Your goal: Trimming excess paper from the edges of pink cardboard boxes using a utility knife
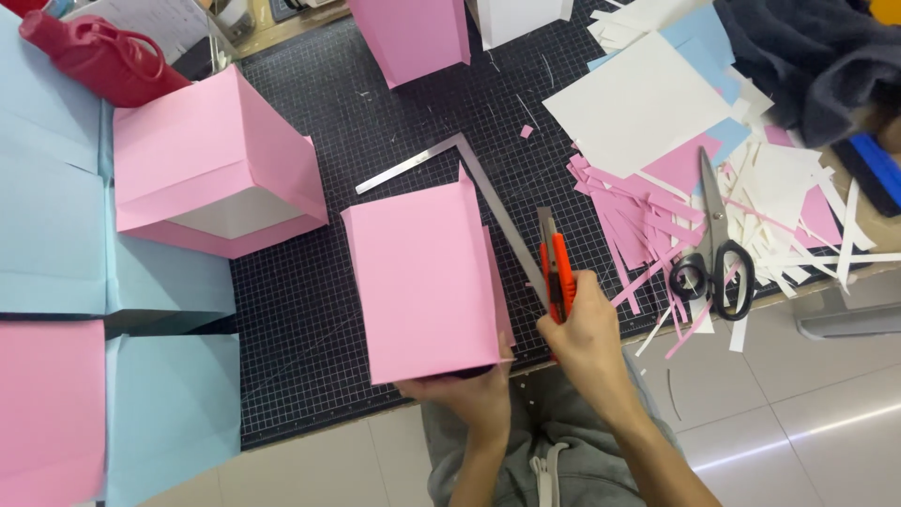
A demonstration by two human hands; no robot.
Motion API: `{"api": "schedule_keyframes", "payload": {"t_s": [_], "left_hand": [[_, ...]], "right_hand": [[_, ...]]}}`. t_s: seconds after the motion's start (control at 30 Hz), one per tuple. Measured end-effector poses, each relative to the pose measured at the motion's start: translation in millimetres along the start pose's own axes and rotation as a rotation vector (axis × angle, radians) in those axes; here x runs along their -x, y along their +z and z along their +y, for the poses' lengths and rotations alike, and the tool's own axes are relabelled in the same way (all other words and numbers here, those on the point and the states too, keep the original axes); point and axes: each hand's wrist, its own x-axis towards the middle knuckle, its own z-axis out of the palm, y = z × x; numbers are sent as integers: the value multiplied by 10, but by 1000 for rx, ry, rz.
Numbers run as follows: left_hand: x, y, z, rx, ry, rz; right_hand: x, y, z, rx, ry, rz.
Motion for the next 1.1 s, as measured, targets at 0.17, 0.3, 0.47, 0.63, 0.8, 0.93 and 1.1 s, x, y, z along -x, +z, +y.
{"api": "schedule_keyframes", "payload": {"t_s": [0.17, 0.3, 0.47, 0.63, 0.8, 0.93, 1.1], "left_hand": [[-15, 152, 143, 15, -17, 37], [49, 135, 96, 26, -83, 27], [-67, 137, 241, 44, -122, -30], [-93, 104, 149, -12, -33, -99], [-60, 92, 23, -92, -26, -153], [67, 80, -277, -269, 16, -176], [-26, 103, -250, -477, 80, -307]], "right_hand": [[111, 126, 13, -177, -17, -28], [197, 62, -172, -283, 94, -181], [30, 99, -87, -336, -43, -157], [-303, 99, -236, -460, -102, -205], [-408, 162, -253, -527, -98, -145], [-396, 104, -268, -549, -68, -148], [-427, 83, -265, -487, -126, -162]]}}
